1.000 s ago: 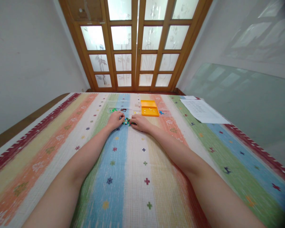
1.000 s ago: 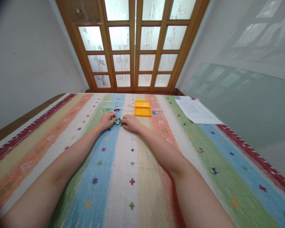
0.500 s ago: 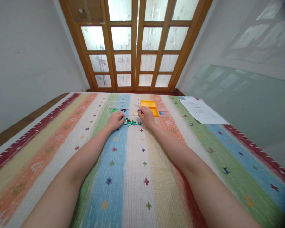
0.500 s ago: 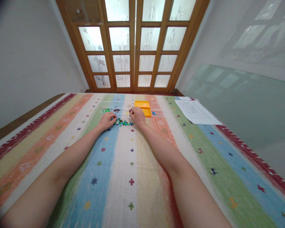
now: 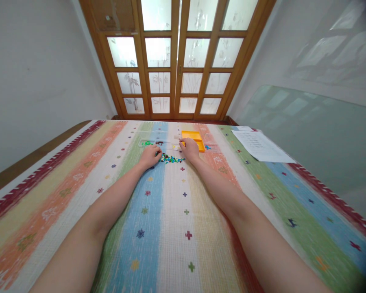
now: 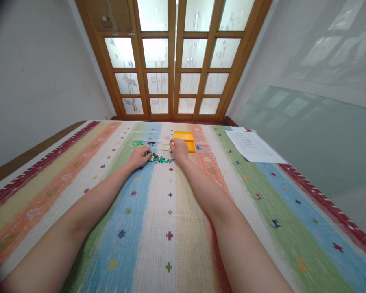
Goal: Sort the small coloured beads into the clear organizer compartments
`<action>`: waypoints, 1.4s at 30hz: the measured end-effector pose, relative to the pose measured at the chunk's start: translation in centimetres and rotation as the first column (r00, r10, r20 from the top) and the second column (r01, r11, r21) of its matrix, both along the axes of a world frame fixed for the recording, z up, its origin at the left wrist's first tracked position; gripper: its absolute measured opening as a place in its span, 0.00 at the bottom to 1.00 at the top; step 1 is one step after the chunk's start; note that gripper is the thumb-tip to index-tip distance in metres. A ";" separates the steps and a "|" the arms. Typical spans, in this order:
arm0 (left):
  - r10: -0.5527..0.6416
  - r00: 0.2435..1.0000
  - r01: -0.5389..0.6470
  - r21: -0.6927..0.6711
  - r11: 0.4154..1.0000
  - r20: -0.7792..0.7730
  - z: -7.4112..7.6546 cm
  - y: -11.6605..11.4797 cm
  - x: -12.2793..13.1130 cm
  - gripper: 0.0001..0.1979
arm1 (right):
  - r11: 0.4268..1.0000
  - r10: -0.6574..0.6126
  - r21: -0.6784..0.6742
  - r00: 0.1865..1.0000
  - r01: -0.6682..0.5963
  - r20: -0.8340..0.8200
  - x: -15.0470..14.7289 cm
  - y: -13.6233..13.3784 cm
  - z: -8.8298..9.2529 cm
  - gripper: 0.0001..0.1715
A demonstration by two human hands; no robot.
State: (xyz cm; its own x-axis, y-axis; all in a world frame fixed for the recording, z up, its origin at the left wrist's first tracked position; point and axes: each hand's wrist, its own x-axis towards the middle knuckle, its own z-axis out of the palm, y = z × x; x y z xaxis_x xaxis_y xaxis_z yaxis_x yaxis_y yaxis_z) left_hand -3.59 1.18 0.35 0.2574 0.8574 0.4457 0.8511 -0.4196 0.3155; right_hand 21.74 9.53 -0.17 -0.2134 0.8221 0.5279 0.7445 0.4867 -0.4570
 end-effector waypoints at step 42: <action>0.016 0.987 -0.003 -0.082 0.997 0.158 -0.8 1.4 -3.5 0.07 | 0.989 0.146 -0.016 0.983 -0.145 0.115 -0.2 -3.6 0.7 0.10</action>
